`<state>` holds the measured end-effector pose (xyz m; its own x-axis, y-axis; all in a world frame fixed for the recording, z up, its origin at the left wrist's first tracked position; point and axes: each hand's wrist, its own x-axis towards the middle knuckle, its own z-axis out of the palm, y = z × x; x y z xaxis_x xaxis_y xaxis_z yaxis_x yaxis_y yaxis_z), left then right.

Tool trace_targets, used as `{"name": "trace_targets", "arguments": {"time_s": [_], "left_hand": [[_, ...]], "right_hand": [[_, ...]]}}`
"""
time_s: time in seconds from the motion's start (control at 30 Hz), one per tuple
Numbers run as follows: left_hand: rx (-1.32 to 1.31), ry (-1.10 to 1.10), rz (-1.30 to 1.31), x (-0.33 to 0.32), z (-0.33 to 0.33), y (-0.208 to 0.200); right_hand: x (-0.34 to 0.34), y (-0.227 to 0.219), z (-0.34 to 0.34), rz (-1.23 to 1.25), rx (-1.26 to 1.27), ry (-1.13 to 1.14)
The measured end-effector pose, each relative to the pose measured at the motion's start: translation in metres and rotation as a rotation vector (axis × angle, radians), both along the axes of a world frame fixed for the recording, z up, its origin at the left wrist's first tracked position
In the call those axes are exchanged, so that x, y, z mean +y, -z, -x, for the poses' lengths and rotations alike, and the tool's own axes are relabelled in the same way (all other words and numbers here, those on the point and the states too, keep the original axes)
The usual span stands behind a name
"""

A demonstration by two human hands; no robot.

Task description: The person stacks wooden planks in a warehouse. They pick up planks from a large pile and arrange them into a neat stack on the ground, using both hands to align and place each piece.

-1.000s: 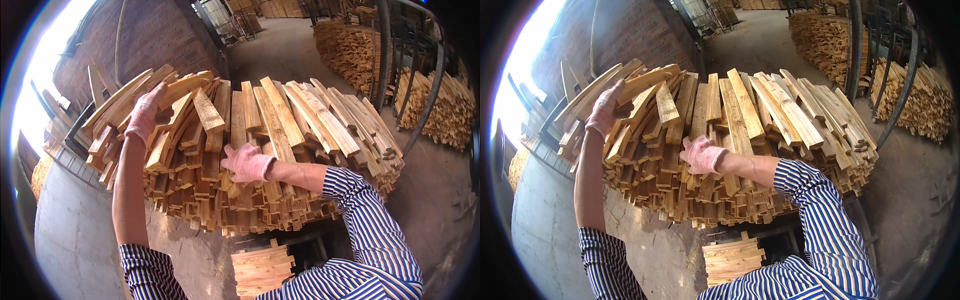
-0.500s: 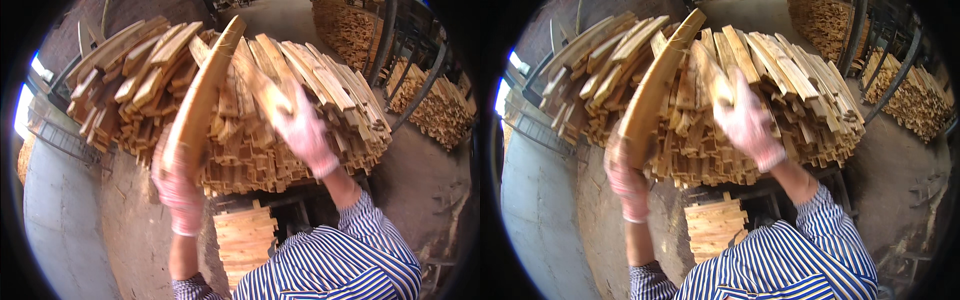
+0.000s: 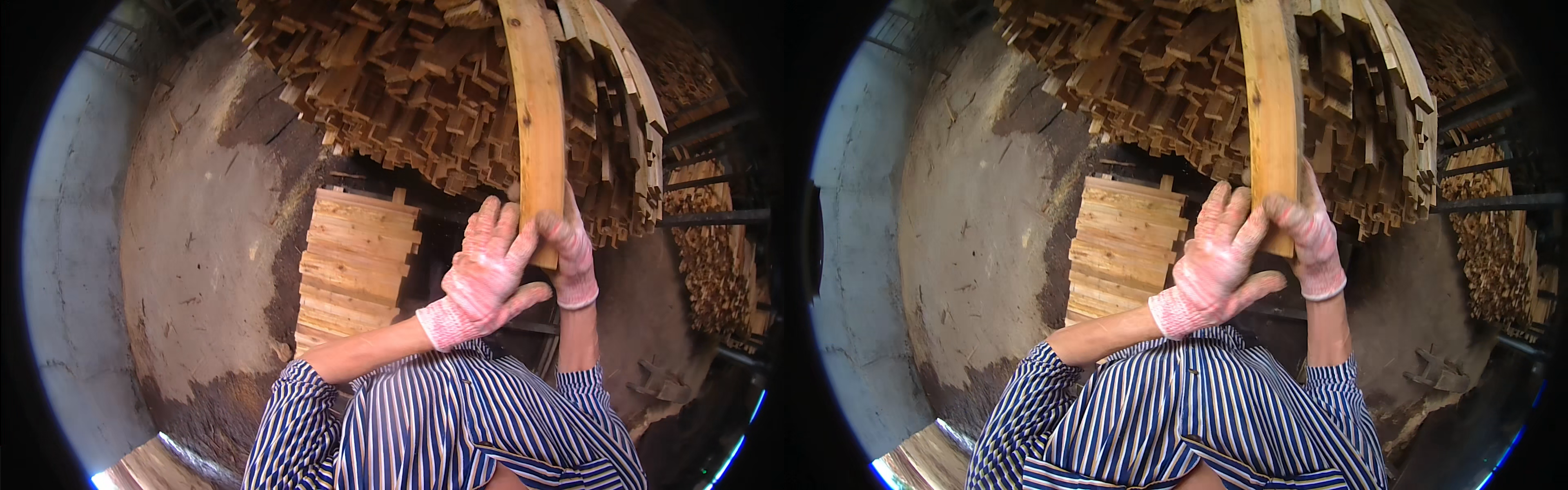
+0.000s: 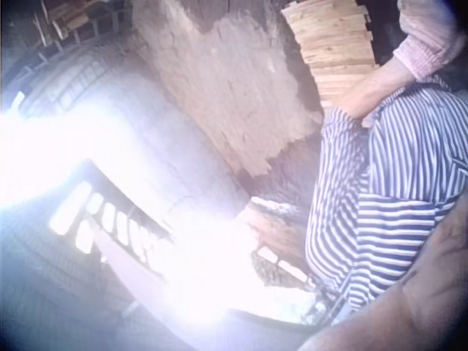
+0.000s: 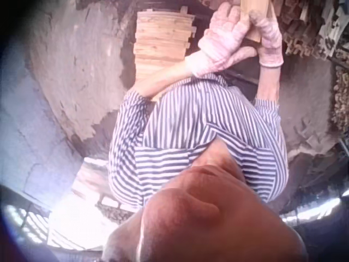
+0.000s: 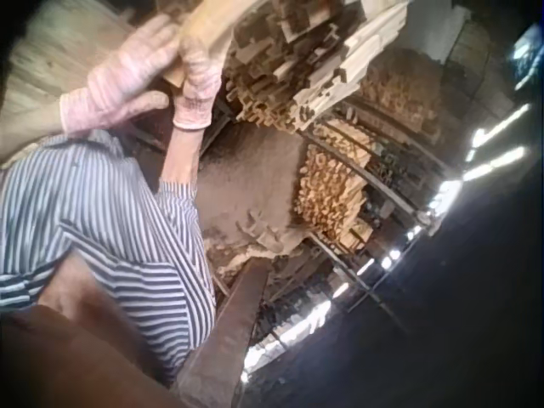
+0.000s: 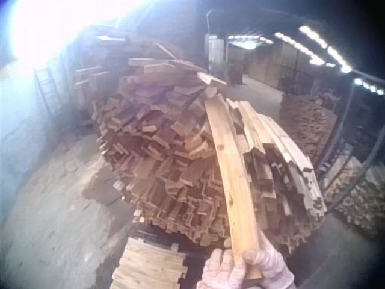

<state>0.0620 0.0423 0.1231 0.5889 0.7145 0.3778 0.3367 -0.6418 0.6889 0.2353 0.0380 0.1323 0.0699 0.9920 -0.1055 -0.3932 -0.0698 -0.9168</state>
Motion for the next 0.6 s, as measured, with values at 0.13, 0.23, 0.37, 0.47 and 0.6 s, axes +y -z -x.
{"name": "trace_targets", "arguments": {"time_s": [0.13,0.23,0.37,0.47,0.6], "left_hand": [[-0.395,0.048,0.451,-0.016,0.035,0.059],[-0.68,0.051,0.903,-0.013,0.026,0.083],[-1.07,-0.22,1.327,-0.015,0.021,0.116],[-1.195,-0.478,1.586,-0.012,0.045,0.179],[-1.403,-0.586,1.696,-0.004,0.09,0.245]], "right_hand": [[-0.083,0.048,0.002,0.159,-0.421,0.109],[-0.167,0.094,0.008,0.231,-0.921,0.122],[-0.248,0.114,0.021,0.214,-1.244,-0.116],[-0.229,0.107,0.022,0.266,-1.418,-0.403],[-0.178,0.115,0.025,0.261,-1.362,-0.695]]}}
